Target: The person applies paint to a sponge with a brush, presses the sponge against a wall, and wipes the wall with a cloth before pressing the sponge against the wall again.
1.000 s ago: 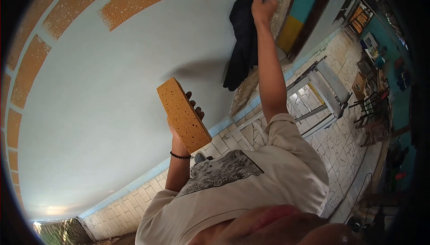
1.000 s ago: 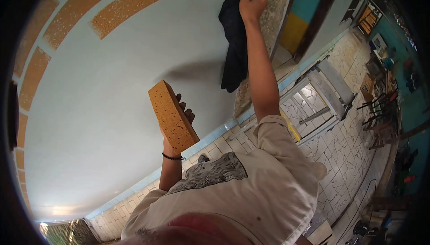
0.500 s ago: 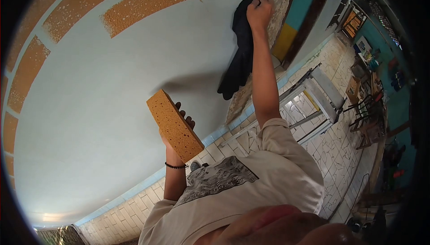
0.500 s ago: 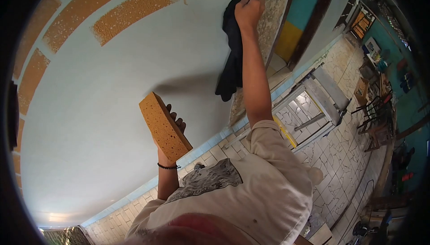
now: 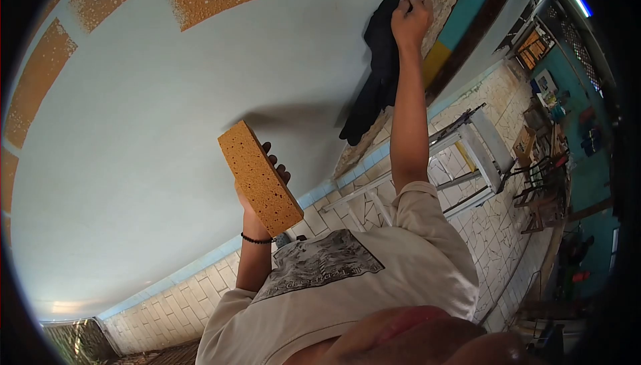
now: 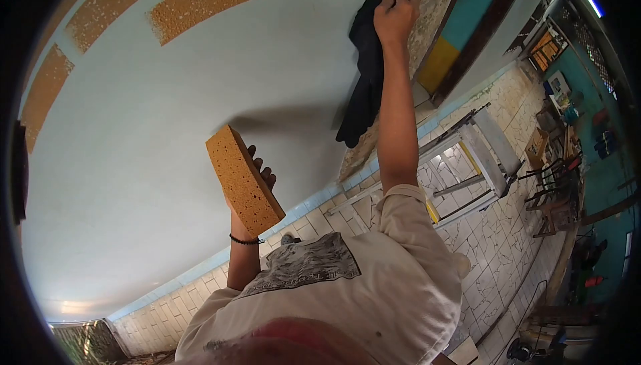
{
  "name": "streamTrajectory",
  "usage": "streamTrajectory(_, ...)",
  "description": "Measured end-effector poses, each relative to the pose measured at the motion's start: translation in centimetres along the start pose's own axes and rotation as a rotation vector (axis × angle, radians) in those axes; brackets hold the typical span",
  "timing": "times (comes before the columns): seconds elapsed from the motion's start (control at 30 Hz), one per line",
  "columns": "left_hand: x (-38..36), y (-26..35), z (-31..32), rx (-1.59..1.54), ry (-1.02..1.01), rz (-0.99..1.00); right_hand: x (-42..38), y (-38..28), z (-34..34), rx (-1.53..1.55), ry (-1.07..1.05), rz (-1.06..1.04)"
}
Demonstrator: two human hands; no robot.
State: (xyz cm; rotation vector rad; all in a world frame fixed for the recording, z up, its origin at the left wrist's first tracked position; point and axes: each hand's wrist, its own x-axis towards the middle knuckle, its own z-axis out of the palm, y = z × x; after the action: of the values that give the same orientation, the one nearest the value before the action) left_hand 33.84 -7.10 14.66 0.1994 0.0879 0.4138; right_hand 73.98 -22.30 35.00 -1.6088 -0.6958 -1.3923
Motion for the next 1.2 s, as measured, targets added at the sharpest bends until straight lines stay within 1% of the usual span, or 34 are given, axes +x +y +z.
streamTrajectory(0.1, 0.3, 0.2, -0.3, -0.018, -0.018, -0.01, 0.1, 1.4, 0.0, -0.096, 0.017, 0.014)
streamTrajectory(0.17, 0.2, 0.3, -0.1, -0.015, -0.003, -0.01, -0.6, 0.8, 0.1, -0.065, 0.021, -0.02)
streamTrajectory(0.2, 0.3, 0.4, 0.0, -0.014, 0.0, -0.007, -0.9, -0.2, 0.1, -0.047, 0.026, -0.04)
streamTrajectory(0.3, 0.5, 0.7, 0.0, 0.001, -0.004, -0.002, -2.3, -5.1, -1.7, 0.189, -0.158, 0.021)
streamTrajectory(0.33, 0.6, 0.7, 0.0, -0.004, -0.012, -0.006, -2.9, -6.0, -1.9, 0.256, -0.144, 0.047)
streamTrajectory(0.43, 0.4, 0.7, 0.3, -0.012, -0.025, -0.007, -4.0, -8.6, -1.9, 0.258, -0.03, -0.005)
streamTrajectory(0.5, 0.4, 0.8, 0.6, -0.005, -0.033, 0.005, -4.6, -11.7, -1.6, 0.278, -0.041, -0.075)
streamTrajectory(0.6, 0.9, 1.3, -0.6, -0.01, -0.153, -0.023, -5.4, -14.1, -0.2, 0.263, -0.078, -0.124)
streamTrajectory(0.63, 0.9, 1.4, -0.7, -0.009, -0.127, -0.012, -5.6, -14.5, 0.2, 0.252, -0.096, -0.132)
streamTrajectory(0.67, 0.8, 1.5, -0.8, -0.006, -0.098, 0.0, -5.1, -14.3, 0.3, 0.196, -0.047, -0.212)
streamTrajectory(0.7, 0.8, 1.7, -0.8, -0.002, -0.07, 0.011, -4.7, -13.8, 0.3, 0.158, -0.028, -0.172)
streamTrajectory(0.77, 0.8, 2.1, -0.8, -0.013, -0.109, 0.001, -4.4, -12.7, 0.2, 0.077, 0.005, -0.092)
streamTrajectory(0.8, 0.8, 2.0, -0.8, -0.019, -0.13, -0.006, -4.3, -12.8, -0.3, 0.074, -0.014, -0.031)
streamTrajectory(0.9, 1.1, 2.3, -0.8, -0.007, -0.171, -0.003, -4.5, -14.4, -0.5, 0.141, -0.02, -0.205)
streamTrajectory(0.93, 1.1, 2.2, -0.4, -0.005, -0.118, 0.014, -4.9, -15.1, -0.5, 0.164, -0.074, -0.185)
streamTrajectory(1.0, 0.8, 1.9, 0.4, -0.001, -0.003, 0.04, -4.7, -14.6, -0.4, 0.108, -0.059, -0.152)
streamTrajectory(1.07, 0.8, 1.9, 0.5, -0.001, -0.016, 0.046, -4.3, -13.8, -0.2, 0.063, -0.027, -0.133)
streamTrajectory(1.17, 0.8, 2.1, 0.7, -0.03, -0.079, 0.026, -4.4, -15.1, -0.4, 0.127, -0.074, -0.209)
streamTrajectory(1.2, 0.8, 2.2, 0.8, -0.042, -0.108, 0.013, -4.7, -15.2, -0.2, 0.138, -0.092, -0.169)
